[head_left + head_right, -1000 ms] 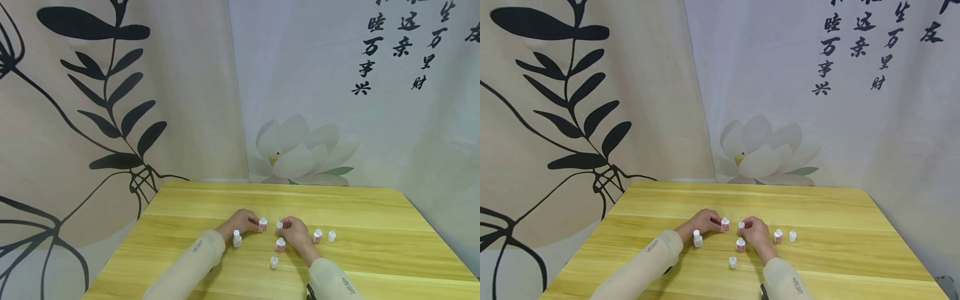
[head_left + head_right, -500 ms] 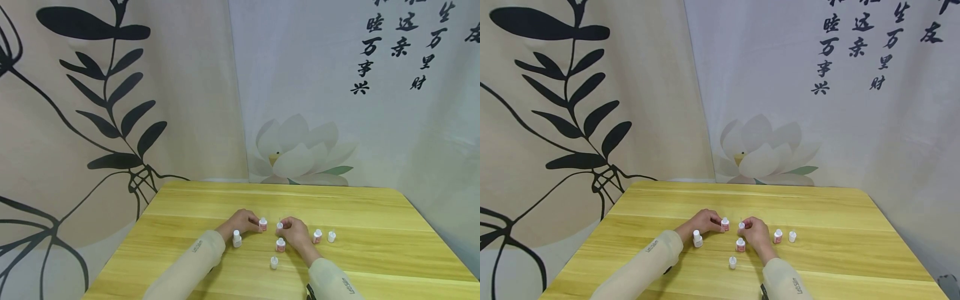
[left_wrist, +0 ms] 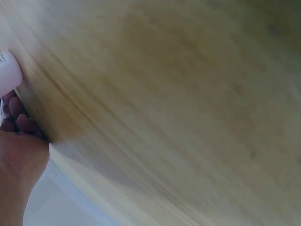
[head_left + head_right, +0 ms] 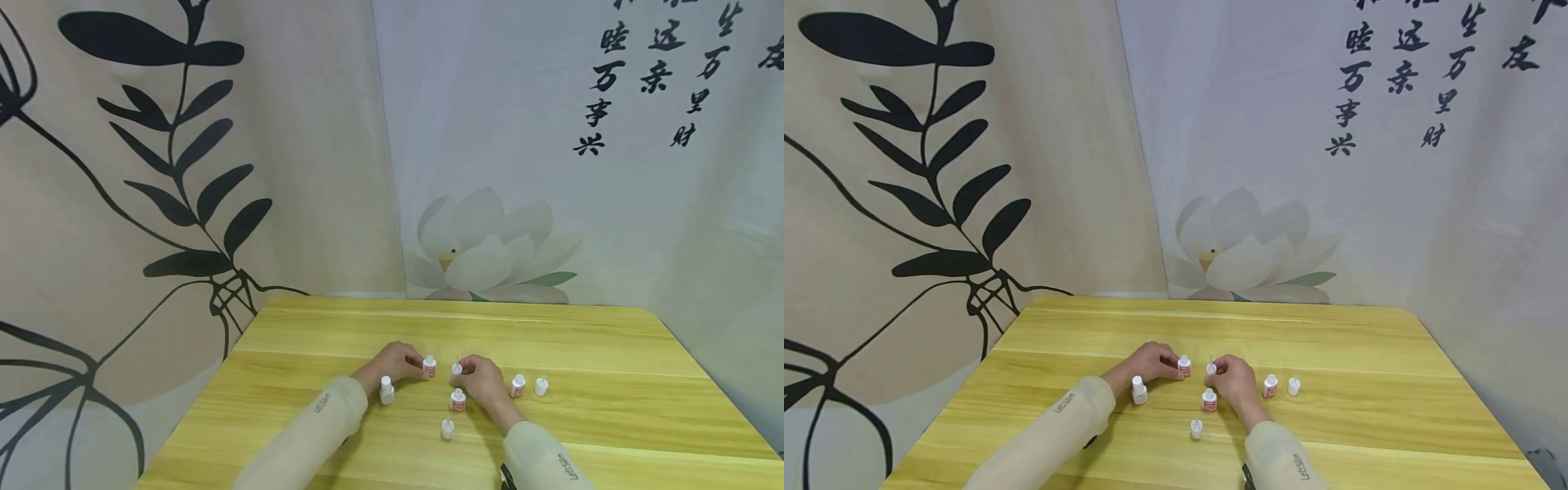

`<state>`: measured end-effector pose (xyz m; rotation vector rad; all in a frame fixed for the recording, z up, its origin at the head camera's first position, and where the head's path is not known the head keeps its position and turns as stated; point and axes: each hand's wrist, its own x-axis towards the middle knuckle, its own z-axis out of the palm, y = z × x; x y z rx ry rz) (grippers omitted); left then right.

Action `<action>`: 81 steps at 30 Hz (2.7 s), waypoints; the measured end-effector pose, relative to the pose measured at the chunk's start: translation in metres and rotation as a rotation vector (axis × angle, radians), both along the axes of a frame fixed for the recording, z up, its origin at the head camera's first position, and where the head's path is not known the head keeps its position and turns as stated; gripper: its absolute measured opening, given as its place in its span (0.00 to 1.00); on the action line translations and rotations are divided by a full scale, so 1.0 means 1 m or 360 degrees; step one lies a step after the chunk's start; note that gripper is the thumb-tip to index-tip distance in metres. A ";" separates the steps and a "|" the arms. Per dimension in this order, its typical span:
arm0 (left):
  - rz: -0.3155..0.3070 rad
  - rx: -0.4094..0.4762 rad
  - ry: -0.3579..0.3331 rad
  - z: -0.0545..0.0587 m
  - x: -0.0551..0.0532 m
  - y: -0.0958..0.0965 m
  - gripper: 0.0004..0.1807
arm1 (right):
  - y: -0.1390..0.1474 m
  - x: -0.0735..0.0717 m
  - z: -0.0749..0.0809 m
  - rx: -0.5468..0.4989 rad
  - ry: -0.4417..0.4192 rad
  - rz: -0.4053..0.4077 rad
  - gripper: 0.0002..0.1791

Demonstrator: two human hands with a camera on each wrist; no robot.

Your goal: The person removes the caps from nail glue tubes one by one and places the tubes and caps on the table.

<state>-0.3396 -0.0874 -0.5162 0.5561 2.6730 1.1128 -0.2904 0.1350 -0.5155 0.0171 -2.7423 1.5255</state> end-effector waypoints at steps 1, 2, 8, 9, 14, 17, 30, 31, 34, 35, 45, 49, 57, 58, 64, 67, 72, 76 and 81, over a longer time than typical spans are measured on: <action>0.0003 0.0002 -0.0003 0.000 0.000 0.000 0.10 | 0.000 0.000 0.000 0.0002 0.0000 0.0001 0.14; 0.0005 0.0004 -0.0007 0.000 0.000 0.000 0.10 | 0.000 0.000 0.000 0.0007 0.0006 0.0005 0.14; 0.0011 0.0016 -0.0013 0.000 -0.001 0.001 0.10 | -0.001 0.000 0.000 0.0011 -0.0009 -0.0007 0.16; 0.0011 0.0017 -0.0013 0.000 -0.001 0.001 0.10 | -0.001 -0.001 -0.001 0.0014 -0.0003 -0.0003 0.16; 0.0000 0.0015 -0.0015 0.002 0.000 0.001 0.10 | 0.000 -0.001 -0.001 0.0003 0.0017 0.0000 0.17; -0.0006 0.0008 -0.0011 0.002 0.000 0.001 0.10 | 0.000 -0.001 -0.002 -0.0002 0.0011 0.0002 0.17; -0.0021 -0.0005 -0.0023 -0.001 -0.003 0.002 0.10 | 0.004 -0.001 -0.001 0.0001 -0.0005 0.0014 0.19; -0.0022 -0.0001 -0.0025 -0.001 -0.003 0.002 0.10 | 0.004 -0.001 -0.001 -0.0001 -0.0007 0.0016 0.19; -0.0025 0.0011 -0.0034 -0.001 -0.003 0.002 0.10 | 0.005 -0.001 -0.002 -0.0006 -0.0011 0.0015 0.19; -0.0026 0.0014 -0.0035 0.000 -0.003 0.002 0.10 | 0.006 -0.001 -0.002 -0.0009 -0.0012 0.0016 0.20; -0.0083 0.0021 -0.0072 0.005 -0.004 -0.004 0.14 | 0.007 -0.001 -0.001 -0.0034 -0.0002 0.0029 0.20; -0.0114 0.0016 -0.0102 0.008 -0.006 -0.007 0.15 | 0.006 0.000 0.000 -0.0068 0.0016 0.0036 0.21; -0.0066 0.0123 -0.0177 0.014 -0.005 -0.012 0.17 | 0.006 -0.001 0.001 -0.0154 -0.0037 0.0057 0.27; -0.0054 0.0141 -0.0187 0.014 -0.005 -0.013 0.17 | 0.005 -0.001 0.002 -0.0164 -0.0046 0.0064 0.28; 0.0002 0.0203 -0.0192 0.018 -0.001 -0.025 0.19 | 0.005 0.002 0.009 -0.0220 -0.0066 0.0069 0.36; 0.0009 0.0239 -0.0201 0.023 0.004 -0.032 0.21 | 0.005 0.007 0.017 -0.0251 -0.0054 0.0040 0.39; 0.0056 0.0289 -0.0174 0.034 0.011 -0.044 0.23 | 0.003 0.014 0.031 -0.0262 0.0023 -0.0007 0.40; 0.0123 0.0324 -0.0139 0.041 0.015 -0.054 0.24 | -0.002 0.022 0.047 -0.0295 0.0097 -0.0024 0.38; 0.0156 0.0394 -0.0141 0.048 0.012 -0.068 0.25 | -0.021 0.025 0.061 -0.0374 0.0171 0.0015 0.34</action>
